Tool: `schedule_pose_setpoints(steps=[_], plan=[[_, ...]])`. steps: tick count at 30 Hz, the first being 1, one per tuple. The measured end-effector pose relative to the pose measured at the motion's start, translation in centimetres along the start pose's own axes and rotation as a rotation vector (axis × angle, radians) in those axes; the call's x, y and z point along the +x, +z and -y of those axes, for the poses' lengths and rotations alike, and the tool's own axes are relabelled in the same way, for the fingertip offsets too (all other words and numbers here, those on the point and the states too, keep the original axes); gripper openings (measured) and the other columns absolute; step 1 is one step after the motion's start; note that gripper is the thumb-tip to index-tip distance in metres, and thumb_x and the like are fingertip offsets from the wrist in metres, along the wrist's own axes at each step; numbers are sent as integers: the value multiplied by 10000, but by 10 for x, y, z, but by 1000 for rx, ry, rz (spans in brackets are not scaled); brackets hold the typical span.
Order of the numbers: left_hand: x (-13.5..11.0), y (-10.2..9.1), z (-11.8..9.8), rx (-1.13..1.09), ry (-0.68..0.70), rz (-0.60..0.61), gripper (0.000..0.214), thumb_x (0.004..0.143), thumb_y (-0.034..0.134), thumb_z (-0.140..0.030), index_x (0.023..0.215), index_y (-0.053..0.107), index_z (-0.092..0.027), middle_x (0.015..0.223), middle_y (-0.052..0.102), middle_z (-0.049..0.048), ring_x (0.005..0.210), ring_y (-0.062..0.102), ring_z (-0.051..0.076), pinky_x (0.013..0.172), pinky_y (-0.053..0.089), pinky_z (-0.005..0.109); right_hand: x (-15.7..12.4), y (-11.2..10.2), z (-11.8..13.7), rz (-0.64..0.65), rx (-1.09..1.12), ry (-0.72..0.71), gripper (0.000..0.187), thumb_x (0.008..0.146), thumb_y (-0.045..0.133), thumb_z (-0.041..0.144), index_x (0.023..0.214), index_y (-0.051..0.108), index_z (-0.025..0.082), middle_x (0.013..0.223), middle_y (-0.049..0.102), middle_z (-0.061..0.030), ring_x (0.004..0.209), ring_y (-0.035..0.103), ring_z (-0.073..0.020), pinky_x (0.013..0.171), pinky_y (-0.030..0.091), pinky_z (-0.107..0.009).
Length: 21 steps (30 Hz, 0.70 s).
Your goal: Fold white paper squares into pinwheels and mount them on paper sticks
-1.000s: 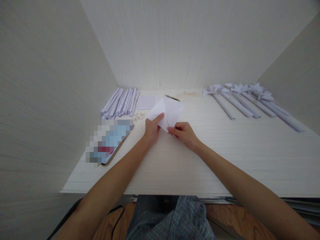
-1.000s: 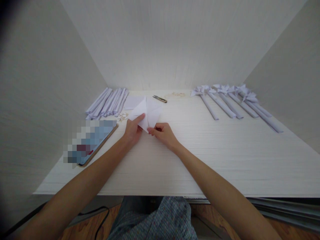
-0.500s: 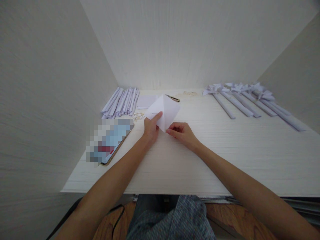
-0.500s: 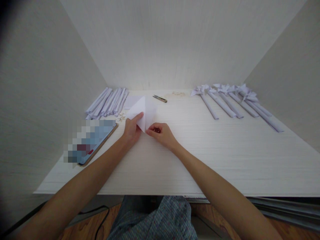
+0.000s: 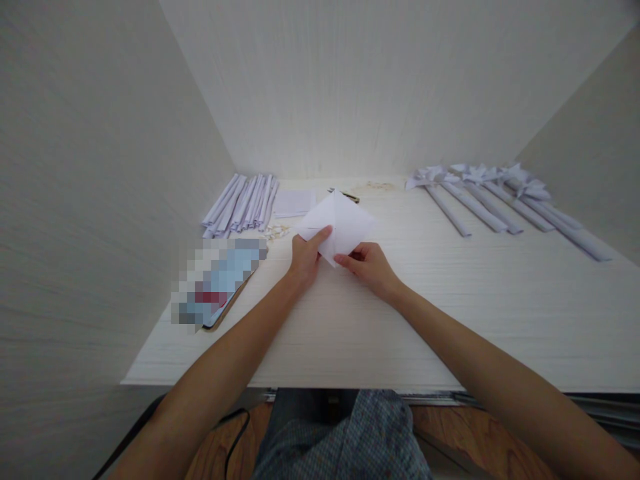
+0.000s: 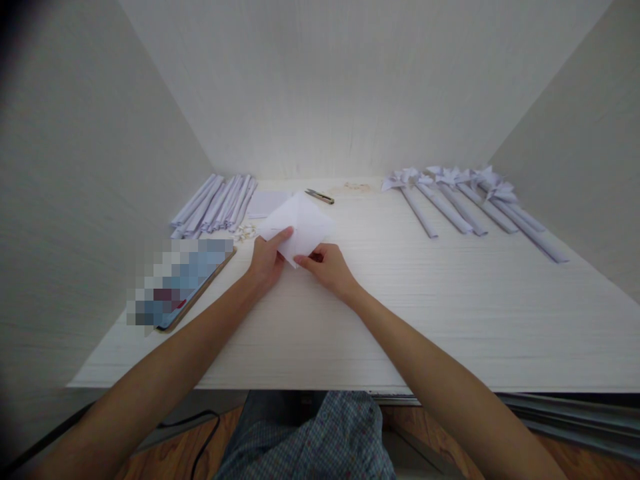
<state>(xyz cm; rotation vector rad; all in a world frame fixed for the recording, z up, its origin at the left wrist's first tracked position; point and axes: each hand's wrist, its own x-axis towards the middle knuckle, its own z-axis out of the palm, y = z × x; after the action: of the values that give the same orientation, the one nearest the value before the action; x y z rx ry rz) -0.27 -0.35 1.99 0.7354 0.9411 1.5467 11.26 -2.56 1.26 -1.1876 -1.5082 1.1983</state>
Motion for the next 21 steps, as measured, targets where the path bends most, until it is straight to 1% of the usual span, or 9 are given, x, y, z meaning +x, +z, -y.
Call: schedule_pose_setpoints(steps=[3, 6, 9, 11, 12, 14, 17, 19, 21], plan=[[0, 0, 0, 5, -8, 10, 267, 506, 706, -177, 759, 636, -125, 750, 676, 34, 720, 610, 150, 646, 478, 246, 0, 0, 1, -9, 19, -8, 187, 598, 608, 311, 569, 548, 137, 539, 506, 12, 492, 398, -82, 494, 312, -249], [1, 0, 1, 6, -13, 10, 305, 501, 711, -190, 789, 635, -127, 765, 677, 36, 752, 615, 166, 675, 479, 264, 0, 0, 1, -9, 2, -22, 215, 595, 625, 336, 555, 541, 142, 509, 487, 23, 477, 387, -79, 473, 302, -242], [2, -1, 2, -13, 2, -32, 349, 505, 711, -204, 837, 630, -135, 803, 681, 39, 795, 617, 179, 710, 479, 278, 0, 0, 1, -4, 0, -38, 244, 598, 638, 361, 551, 531, 147, 479, 451, 41, 451, 358, -67, 440, 279, -228], [4, -2, 2, -31, 25, -87, 344, 522, 700, -191, 855, 626, -146, 821, 683, 37, 818, 617, 175, 723, 480, 269, 0, 0, 0, -22, 52, -53, 243, 621, 625, 366, 567, 522, 152, 497, 448, 44, 452, 365, -63, 435, 287, -220], [5, -3, 1, -39, 35, -117, 333, 533, 691, -182, 858, 625, -151, 830, 684, 36, 827, 616, 171, 724, 481, 261, 0, 0, 0, -36, 96, -71, 232, 629, 621, 356, 578, 515, 156, 539, 468, 36, 471, 388, -64, 444, 306, -216], [6, -4, 0, -55, 49, -168, 310, 555, 673, -168, 861, 622, -155, 847, 684, 38, 843, 614, 165, 725, 483, 250, 0, -1, -2, -61, 186, -132, 200, 617, 639, 302, 591, 500, 161, 701, 522, 6, 565, 466, -72, 490, 363, -213], [7, -4, -1, -65, 51, -182, 320, 566, 663, -150, 883, 620, -153, 870, 683, 42, 865, 612, 166, 742, 484, 253, 0, -3, -3, -55, 245, -230, 165, 570, 667, 202, 627, 516, 171, 946, 501, -22, 754, 533, -101, 581, 430, -221], [6, -3, -1, -66, 41, -148, 335, 558, 665, -140, 890, 620, -154, 868, 684, 40, 864, 613, 168, 752, 483, 256, 0, -4, -4, -39, 242, -258, 160, 582, 652, 179, 712, 560, 193, 997, 482, -24, 781, 542, -105, 605, 451, -231], [4, -2, -1, -57, 30, -113, 343, 545, 673, -147, 884, 624, -153, 857, 686, 38, 848, 616, 172, 746, 484, 262, 0, -4, -5, -45, 202, -271, 212, 610, 629, 173, 814, 595, 221, 982, 495, -23, 748, 541, -99, 603, 464, -239]])
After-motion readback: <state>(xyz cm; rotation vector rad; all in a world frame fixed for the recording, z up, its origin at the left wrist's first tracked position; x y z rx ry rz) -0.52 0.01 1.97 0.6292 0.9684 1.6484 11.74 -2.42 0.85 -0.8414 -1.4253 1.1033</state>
